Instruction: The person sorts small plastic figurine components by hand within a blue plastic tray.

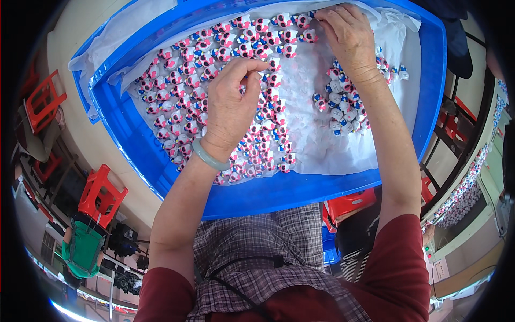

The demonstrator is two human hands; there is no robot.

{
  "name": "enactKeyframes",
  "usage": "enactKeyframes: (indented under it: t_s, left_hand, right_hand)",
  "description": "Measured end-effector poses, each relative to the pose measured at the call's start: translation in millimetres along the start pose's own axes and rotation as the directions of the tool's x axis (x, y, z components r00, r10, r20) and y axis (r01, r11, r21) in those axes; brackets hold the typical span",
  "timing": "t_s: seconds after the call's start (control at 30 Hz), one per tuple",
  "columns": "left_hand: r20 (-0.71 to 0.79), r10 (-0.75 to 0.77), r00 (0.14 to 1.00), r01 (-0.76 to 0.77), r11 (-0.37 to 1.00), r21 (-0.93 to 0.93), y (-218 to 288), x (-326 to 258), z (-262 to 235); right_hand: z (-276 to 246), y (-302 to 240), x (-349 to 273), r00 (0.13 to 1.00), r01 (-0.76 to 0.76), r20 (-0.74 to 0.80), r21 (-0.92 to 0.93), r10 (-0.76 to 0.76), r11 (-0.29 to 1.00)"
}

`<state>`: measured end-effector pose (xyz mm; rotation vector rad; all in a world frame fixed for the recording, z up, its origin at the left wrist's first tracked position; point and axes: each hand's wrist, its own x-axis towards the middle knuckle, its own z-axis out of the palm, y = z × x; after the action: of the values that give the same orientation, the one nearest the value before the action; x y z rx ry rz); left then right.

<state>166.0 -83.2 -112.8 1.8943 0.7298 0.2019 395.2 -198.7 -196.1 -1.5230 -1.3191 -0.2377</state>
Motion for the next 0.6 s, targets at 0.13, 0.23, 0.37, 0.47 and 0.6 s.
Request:
enactKeyframes:
  t_s: [0.13, 0.23, 0.37, 0.47, 0.6]
  left_hand:
    - [-0.015, 0.026, 1.0, -0.026, 0.999, 0.019, -6, -1, -4]
    - [-0.014, 0.04, 0.999, -0.04, 0.999, 0.024, -3, 0, -2]
    - [-0.025, 0.128, 0.991, -0.127, 0.991, 0.048, -2, 2, 1]
    - [-0.029, 0.159, 0.987, -0.158, 0.986, 0.058, -1, 4, 1]
    - [-0.02, 0.159, 0.987, -0.158, 0.985, 0.071, 0, 4, 2]
  right_hand:
    - [-7, -22, 13, 0.979, -0.048, 0.184, -0.229, 0.092, 0.972]
    - [-20, -33, 20, 0.898, -0.099, 0.35, -0.427, 0.265, 0.899]
    - [-41, -48, 28, 0.812, -0.33, 0.371, -0.346, 0.451, 0.878]
    - [-56, -36, 17, 0.888, -0.268, 0.248, -0.408, 0.388, 0.873]
    - [-74, -40, 3, 0.799, -0.373, 0.271, -0.476, 0.537, 0.796]
